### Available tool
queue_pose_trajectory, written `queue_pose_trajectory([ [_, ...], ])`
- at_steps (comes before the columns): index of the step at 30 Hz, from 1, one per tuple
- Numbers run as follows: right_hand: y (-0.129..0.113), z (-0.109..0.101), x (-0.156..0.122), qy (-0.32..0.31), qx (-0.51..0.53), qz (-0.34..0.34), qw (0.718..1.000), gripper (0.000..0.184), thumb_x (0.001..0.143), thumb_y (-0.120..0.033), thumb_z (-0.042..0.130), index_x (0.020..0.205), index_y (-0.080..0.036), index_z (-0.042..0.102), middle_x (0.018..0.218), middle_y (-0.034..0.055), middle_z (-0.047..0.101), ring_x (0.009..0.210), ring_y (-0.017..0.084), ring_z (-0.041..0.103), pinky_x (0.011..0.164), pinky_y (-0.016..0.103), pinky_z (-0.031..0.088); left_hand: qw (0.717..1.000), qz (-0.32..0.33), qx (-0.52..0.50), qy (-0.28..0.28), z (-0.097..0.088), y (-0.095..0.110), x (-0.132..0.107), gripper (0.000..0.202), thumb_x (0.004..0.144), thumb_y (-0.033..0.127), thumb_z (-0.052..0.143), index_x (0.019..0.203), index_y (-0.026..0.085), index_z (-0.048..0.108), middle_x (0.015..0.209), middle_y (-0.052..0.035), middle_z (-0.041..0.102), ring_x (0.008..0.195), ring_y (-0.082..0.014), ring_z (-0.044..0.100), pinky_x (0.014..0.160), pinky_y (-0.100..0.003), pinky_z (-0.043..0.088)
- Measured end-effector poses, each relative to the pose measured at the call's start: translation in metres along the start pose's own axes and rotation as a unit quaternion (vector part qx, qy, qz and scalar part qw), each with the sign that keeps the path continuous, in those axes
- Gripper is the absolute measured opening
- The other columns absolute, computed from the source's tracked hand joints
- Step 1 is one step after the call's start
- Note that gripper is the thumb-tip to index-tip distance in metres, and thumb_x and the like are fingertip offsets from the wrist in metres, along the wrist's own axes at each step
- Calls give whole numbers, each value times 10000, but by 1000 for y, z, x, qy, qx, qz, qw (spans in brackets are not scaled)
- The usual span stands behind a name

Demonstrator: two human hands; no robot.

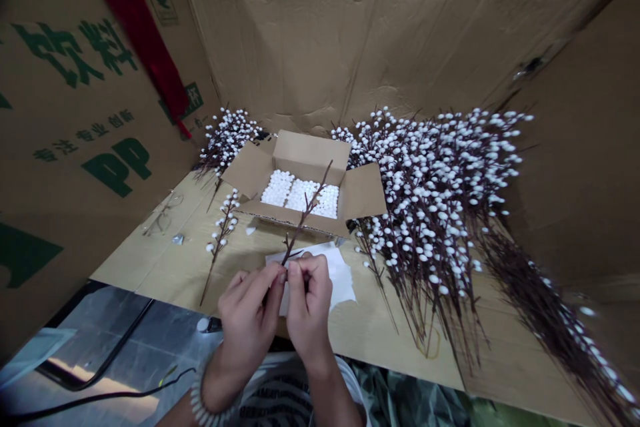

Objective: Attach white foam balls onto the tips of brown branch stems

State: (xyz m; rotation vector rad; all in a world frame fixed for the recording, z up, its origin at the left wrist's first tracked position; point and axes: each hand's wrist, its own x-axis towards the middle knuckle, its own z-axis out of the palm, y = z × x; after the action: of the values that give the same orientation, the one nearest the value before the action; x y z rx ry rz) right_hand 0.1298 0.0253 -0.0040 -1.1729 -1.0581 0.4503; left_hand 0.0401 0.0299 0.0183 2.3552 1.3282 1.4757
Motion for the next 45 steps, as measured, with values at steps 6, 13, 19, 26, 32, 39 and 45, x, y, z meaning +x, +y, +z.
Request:
queue_pose_trajectory([
  [6,1,-1,-1,-6,-9,-2,1000,179,925,-283,508,757,-222,513,656,-32,538,592,137,497,572,268,379,1000,-5,-8,3,0,1,0,231,931,136,452,908,156,681,721,-54,759,526,-137,637,529,-285,390],
  [13,2,0,-1,-8,0,-1,1000,171,920,-275,518,758,-221,529,660,-35,546,590,132,498,572,262,377,1000,-6,-9,5,2,1,-1,234,933,140,456,902,141,688,704,-58,748,521,-142,628,534,-285,398],
  [19,-3,2,-1,10,102,85,991,241,898,-379,555,723,-216,524,639,-40,526,560,115,468,536,232,377,998,-33,-56,-11,0,-2,-1,171,898,109,513,908,169,673,731,-41,746,580,-148,648,565,-278,411],
  [26,-7,2,-4,23,224,172,959,204,828,-414,647,818,-220,583,693,-30,537,575,108,481,532,211,411,994,-55,-93,-15,-5,-1,1,145,879,86,538,882,173,655,742,-31,742,580,-143,628,566,-276,413],
  [32,-1,-1,-7,4,209,153,966,172,839,-383,640,824,-222,582,729,-18,557,641,126,519,587,227,425,993,-56,-106,-8,-6,2,0,161,879,96,535,899,180,672,723,-30,737,571,-146,629,566,-276,421],
  [39,2,-2,-9,-3,175,99,980,110,885,-320,593,824,-234,565,725,-33,543,643,119,510,591,221,405,995,-42,-94,0,-5,4,0,177,871,84,524,900,175,673,691,-26,723,547,-141,616,553,-275,408],
  [45,3,-4,-10,-10,170,79,982,76,895,-299,584,848,-241,574,763,-26,555,685,119,534,620,221,418,996,-33,-85,0,-5,4,-1,161,871,80,528,897,172,658,694,-31,720,535,-139,597,557,-278,405],
])
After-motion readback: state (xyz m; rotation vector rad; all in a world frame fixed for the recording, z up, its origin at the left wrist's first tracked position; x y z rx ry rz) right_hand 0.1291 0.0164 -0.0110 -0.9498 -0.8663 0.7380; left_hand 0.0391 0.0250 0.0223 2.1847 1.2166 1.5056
